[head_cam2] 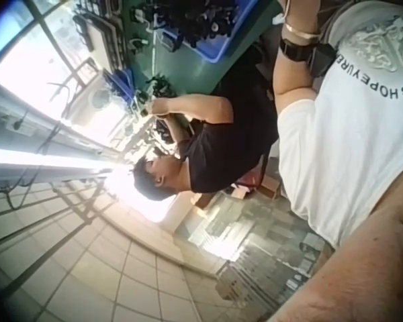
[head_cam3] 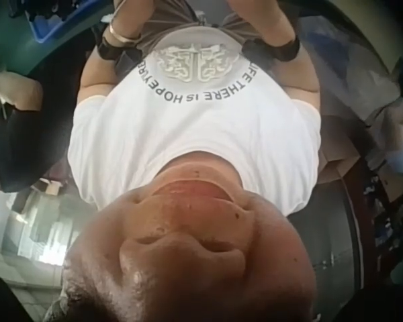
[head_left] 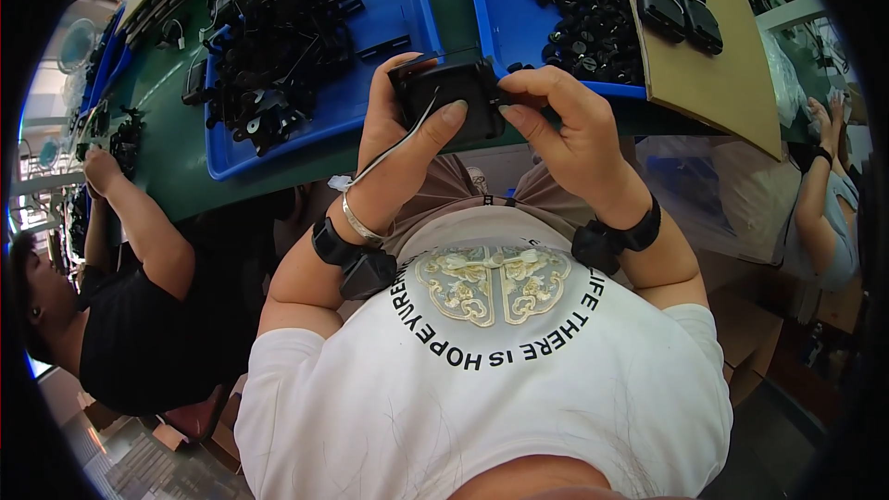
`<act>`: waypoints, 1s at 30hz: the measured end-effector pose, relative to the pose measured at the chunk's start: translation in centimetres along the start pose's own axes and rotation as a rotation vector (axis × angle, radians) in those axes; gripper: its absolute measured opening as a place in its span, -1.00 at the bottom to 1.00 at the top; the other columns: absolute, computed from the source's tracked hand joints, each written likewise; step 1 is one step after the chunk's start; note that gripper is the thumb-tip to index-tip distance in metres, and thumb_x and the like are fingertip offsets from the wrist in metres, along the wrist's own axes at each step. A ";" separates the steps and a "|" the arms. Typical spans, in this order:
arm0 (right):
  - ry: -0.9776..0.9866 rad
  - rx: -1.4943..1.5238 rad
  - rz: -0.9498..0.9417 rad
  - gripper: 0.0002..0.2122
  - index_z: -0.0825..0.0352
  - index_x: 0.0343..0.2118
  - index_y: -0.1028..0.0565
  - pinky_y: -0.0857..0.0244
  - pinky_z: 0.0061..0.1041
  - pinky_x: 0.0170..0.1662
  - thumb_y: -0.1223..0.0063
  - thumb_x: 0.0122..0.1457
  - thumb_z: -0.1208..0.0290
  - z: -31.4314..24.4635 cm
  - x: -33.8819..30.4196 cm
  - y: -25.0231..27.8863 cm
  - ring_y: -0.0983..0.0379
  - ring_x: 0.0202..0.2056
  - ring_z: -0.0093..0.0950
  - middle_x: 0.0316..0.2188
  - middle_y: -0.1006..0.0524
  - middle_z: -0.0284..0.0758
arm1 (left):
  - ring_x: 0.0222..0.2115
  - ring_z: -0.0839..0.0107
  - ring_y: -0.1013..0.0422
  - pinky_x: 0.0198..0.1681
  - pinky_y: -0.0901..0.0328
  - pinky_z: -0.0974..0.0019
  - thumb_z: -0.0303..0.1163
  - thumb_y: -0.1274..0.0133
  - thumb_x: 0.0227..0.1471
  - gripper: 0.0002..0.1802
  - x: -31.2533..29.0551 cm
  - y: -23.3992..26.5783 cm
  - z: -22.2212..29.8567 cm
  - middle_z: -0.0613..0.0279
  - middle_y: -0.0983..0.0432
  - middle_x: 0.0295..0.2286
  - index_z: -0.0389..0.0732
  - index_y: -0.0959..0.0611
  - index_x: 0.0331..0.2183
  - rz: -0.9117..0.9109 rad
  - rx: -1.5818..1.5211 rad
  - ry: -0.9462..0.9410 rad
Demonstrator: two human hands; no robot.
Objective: The person picks up a black housing and a metal bracket, fits the bracket onto the housing, and inserts a plastic pin into the side. After pressing the pin into place, the person sets the completed assembly onto a cardboard sheet.
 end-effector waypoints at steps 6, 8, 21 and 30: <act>-0.224 -0.173 -0.201 -0.83 0.41 -0.41 -0.45 -0.18 -0.65 -0.46 0.01 0.15 0.38 0.8 -0.6 0.7 -0.26 -0.56 -0.58 -0.64 -0.35 -0.35 | -0.20 0.47 -0.34 -0.13 -0.33 0.40 -0.49 -0.11 -0.05 -0.43 0.0 -0.2 -0.3 0.20 -0.34 -0.20 -0.16 -0.20 -0.03 -0.031 0.059 -0.047; -0.274 -0.178 -0.264 -0.85 0.42 -0.42 -0.45 -0.19 -0.65 -0.45 0.00 0.14 0.42 0.9 -0.6 0.4 -0.27 -0.56 -0.57 -0.64 -0.35 -0.34 | -0.20 0.47 -0.34 -0.13 -0.33 0.40 -0.49 -0.11 -0.05 -0.43 0.0 -0.1 -0.2 0.20 -0.34 -0.20 -0.16 -0.20 -0.03 -0.031 0.073 -0.059; -0.233 -0.054 -0.142 -0.76 0.36 -0.34 -0.39 -0.14 -0.64 -0.43 0.12 0.21 0.24 0.4 -0.5 0.5 -0.25 -0.49 -0.57 -0.51 -0.37 -0.34 | -0.19 0.47 -0.34 -0.13 -0.32 0.40 -0.48 -0.12 -0.06 -0.42 0.2 -0.2 -0.4 0.20 -0.34 -0.20 -0.17 -0.21 -0.03 -0.006 0.037 -0.002; -0.281 -0.192 -0.212 -0.67 0.34 -0.34 -0.39 -0.15 -0.63 -0.37 0.19 0.22 0.11 0.9 -0.4 0.5 -0.26 -0.42 -0.58 -0.45 -0.40 -0.34 | -0.21 0.51 -0.33 -0.13 -0.31 0.44 -0.50 -0.14 -0.07 -0.42 0.3 -0.4 -0.3 0.23 -0.35 -0.22 -0.18 -0.22 -0.04 -0.004 0.024 0.006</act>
Point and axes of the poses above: each hand's wrist, its own x-axis towards the middle knuckle, its own y-axis out of the back of the hand, z = x × y, the point moved 2 cm from there along x, towards the middle knuckle
